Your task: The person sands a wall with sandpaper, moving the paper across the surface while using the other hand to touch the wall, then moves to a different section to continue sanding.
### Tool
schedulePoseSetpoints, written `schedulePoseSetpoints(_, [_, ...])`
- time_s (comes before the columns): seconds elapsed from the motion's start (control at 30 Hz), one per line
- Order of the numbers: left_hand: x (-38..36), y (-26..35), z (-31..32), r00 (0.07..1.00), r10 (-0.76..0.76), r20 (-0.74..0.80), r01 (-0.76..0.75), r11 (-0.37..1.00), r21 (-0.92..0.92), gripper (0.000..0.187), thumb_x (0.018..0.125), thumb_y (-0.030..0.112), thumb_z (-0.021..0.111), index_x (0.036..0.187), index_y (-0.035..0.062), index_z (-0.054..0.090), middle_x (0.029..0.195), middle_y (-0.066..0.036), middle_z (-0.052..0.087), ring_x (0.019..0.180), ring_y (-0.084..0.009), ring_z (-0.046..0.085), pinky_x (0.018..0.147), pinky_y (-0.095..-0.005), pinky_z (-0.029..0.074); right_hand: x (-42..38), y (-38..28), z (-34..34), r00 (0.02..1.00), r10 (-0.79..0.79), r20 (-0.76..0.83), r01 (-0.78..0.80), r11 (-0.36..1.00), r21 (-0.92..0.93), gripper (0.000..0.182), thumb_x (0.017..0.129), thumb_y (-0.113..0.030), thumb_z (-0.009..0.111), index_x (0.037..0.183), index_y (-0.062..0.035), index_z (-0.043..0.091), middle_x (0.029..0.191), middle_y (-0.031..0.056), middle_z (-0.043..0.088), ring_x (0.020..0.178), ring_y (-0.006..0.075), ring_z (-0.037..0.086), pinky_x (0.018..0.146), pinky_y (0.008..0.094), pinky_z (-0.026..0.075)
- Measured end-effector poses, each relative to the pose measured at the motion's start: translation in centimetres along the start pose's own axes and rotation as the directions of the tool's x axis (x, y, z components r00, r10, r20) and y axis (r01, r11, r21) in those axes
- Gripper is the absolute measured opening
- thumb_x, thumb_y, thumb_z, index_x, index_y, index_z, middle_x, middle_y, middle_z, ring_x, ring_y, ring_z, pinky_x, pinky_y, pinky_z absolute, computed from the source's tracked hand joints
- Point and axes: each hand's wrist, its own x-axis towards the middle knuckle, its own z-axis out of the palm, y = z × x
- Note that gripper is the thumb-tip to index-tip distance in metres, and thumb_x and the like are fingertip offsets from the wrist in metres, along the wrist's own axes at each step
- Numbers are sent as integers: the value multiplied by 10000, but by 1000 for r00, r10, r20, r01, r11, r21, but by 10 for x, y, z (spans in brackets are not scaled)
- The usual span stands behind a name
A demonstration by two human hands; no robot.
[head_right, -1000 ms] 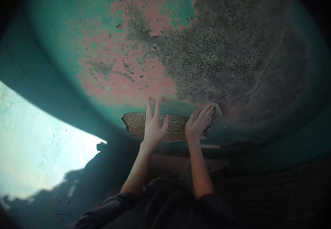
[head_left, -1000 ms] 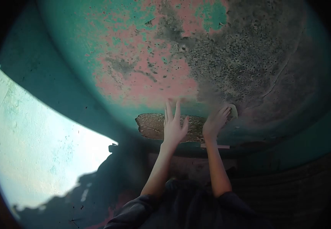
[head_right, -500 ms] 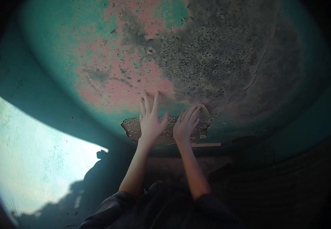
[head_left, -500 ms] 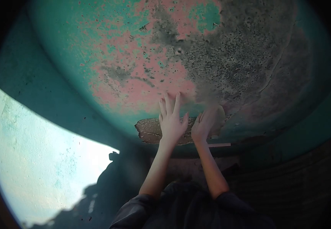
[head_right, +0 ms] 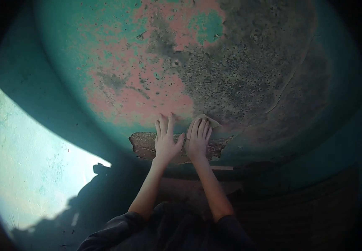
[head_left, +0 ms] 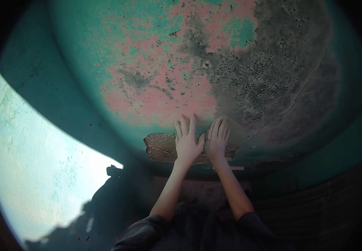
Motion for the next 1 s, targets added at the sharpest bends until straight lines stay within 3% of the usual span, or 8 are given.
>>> schedulePoseSetpoints(0.2, [-11, -4, 9, 998, -28, 49, 34, 993, -115, 842, 940, 292, 640, 1639, 177, 185, 1661, -286, 128, 1460, -604, 200, 1100, -624, 383, 75, 2, -68, 978, -187, -93, 185, 982, -36, 606, 983, -268, 467, 1530, -14, 405, 1557, 258, 390, 1453, 443, 355, 1154, 667, 250])
schedulePoseSetpoints(0.27, [-11, -4, 4, 996, -9, 89, 38, 942, -333, 793, 1014, 277, 583, 1643, 122, 125, 1661, -319, 46, 1523, -521, 104, 1209, -511, 254, 63, 6, -54, 975, -195, -105, 188, 979, -73, 599, 984, -274, 467, 1530, -34, 415, 1555, 240, 402, 1450, 431, 364, 1155, 662, 254])
schedulePoseSetpoints(0.33, [-12, 3, -8, 994, -31, 103, 76, 881, -467, 769, 1028, 280, 565, 1640, 106, 133, 1660, -320, 54, 1536, -485, 103, 1212, -496, 246, 24, 19, -10, 957, -271, 107, 283, 952, -120, 591, 989, -295, 459, 1527, -53, 429, 1570, 203, 402, 1453, 388, 377, 1157, 652, 260])
schedulePoseSetpoints(0.37, [-14, 7, -11, 991, -48, 128, 115, 797, -593, 745, 1042, 282, 547, 1637, 91, 141, 1660, -322, 63, 1548, -450, 102, 1216, -481, 237, 7, 28, 10, 959, -274, 73, 273, 962, 20, 595, 981, -325, 470, 1524, -84, 444, 1573, 162, 412, 1450, 346, 394, 1156, 644, 269])
schedulePoseSetpoints(0.47, [-24, 5, 6, 1000, 23, 13, -12, 841, -540, 724, 1035, 290, 556, 1627, 89, 189, 1657, -318, 86, 1513, -463, 218, 1166, -488, 339, 18, 17, -16, 947, -312, 74, 316, 948, -44, 604, 969, -327, 488, 1531, -111, 442, 1574, 153, 412, 1452, 322, 394, 1153, 646, 275])
schedulePoseSetpoints(0.73, [-10, 46, -10, 963, 70, -260, -202, 828, -523, 761, 990, 198, 616, 1584, -59, 216, 1655, -325, 101, 1539, -448, 176, 1217, -480, 234, 68, 16, -67, 839, -535, 98, 532, 845, 60, 597, 938, -299, 528, 1512, -141, 470, 1564, 75, 450, 1451, 229, 406, 1184, 549, 289])
schedulePoseSetpoints(0.83, [-11, 48, -11, 979, 149, -142, -198, 875, -443, 782, 976, 197, 632, 1583, -61, 214, 1655, -328, 86, 1538, -459, 169, 1216, -495, 235, 50, 36, -58, 790, -600, 129, 586, 800, 134, 572, 922, -279, 547, 1475, -136, 513, 1551, 65, 472, 1456, 225, 405, 1190, 538, 284])
schedulePoseSetpoints(1.0, [-10, 62, -1, 966, 129, -222, -210, 895, -393, 805, 972, 220, 639, 1581, -68, 200, 1651, -336, 86, 1537, -482, 137, 1223, -511, 204, 100, 21, -91, 677, -728, 109, 701, 682, 206, 550, 901, -258, 571, 1431, -113, 551, 1525, 69, 502, 1447, 225, 424, 1190, 495, 307])
